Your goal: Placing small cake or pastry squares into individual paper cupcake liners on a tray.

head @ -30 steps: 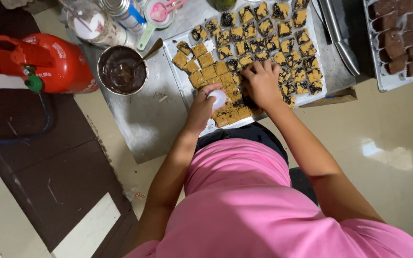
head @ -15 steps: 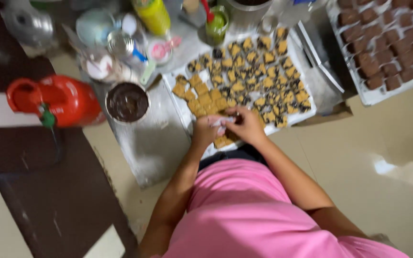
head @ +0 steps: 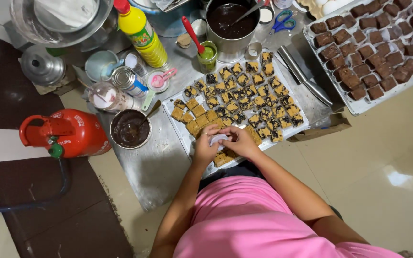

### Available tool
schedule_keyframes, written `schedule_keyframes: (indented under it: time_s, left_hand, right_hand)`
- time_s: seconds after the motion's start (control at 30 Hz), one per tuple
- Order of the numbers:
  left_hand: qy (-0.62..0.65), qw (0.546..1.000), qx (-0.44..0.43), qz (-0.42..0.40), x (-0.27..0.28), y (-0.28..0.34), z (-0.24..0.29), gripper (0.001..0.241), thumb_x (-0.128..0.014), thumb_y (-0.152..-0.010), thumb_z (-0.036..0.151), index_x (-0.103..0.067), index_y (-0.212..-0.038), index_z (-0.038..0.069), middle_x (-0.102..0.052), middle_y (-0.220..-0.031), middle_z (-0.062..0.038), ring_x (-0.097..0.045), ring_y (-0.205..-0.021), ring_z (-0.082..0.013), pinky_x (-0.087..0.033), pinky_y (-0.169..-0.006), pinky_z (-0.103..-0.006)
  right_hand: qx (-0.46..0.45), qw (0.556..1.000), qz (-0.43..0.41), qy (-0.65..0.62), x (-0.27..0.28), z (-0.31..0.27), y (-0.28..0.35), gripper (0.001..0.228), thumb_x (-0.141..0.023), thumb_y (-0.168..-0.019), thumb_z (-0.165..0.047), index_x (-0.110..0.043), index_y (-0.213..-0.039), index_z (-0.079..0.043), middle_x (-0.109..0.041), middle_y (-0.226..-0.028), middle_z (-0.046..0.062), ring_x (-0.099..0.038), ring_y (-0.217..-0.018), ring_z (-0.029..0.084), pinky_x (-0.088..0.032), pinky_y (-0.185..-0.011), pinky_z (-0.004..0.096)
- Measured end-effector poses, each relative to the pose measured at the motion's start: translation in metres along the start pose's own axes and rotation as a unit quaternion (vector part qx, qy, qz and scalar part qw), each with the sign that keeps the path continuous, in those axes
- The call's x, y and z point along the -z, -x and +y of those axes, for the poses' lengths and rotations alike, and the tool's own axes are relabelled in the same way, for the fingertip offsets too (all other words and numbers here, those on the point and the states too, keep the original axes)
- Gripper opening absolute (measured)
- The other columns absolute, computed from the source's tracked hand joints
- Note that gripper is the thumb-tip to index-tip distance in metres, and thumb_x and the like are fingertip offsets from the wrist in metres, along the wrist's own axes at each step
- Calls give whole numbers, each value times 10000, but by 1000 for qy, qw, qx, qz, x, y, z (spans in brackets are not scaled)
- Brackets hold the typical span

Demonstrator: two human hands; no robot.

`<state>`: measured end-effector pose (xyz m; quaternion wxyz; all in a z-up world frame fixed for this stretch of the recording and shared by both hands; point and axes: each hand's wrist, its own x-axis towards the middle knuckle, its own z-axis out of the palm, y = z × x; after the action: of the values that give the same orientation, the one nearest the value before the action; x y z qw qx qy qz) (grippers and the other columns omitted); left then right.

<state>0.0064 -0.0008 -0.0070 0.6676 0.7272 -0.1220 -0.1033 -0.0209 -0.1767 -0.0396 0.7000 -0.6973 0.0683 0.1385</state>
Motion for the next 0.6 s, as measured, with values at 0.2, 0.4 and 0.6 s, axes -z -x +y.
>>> schedule_keyframes:
  time_s: [0.2,0.4,0.6]
  left_hand:
    - [-67,996,61,26,-2,0,-18,289,-567,-1012,104,-716,-1246,25,-778,-1108,-128,-735,-989,-205,-556,-881,-313]
    - [158,981,92,63,-10,-2,-60,379,-447,-1121,272,-644,-1282,-9,-722,-1152,-90,-680,-994,-146,-548,-891,-295]
    - [298,935,175,74,-16,2,-59,357,-464,-1110,281,-621,-1258,-3,-699,-1017,-97,-663,-835,-145,-540,-695,-273]
  right_hand:
    - [-88,988,-5,-125,-3,-17,5,338,-629,-1023,-275,-641,-1250,-24,-685,-954,34,-635,-739,100,-548,-679,266]
    - [-62,985,-24,-160,-8,-9,2,406,-648,-998,-208,-527,-1347,-40,-639,-1109,59,-630,-828,102,-560,-731,268]
    - [-59,981,-20,-182,-14,-23,5,451,-704,-924,-82,-523,-1334,-34,-610,-1212,99,-675,-953,150,-598,-772,323]
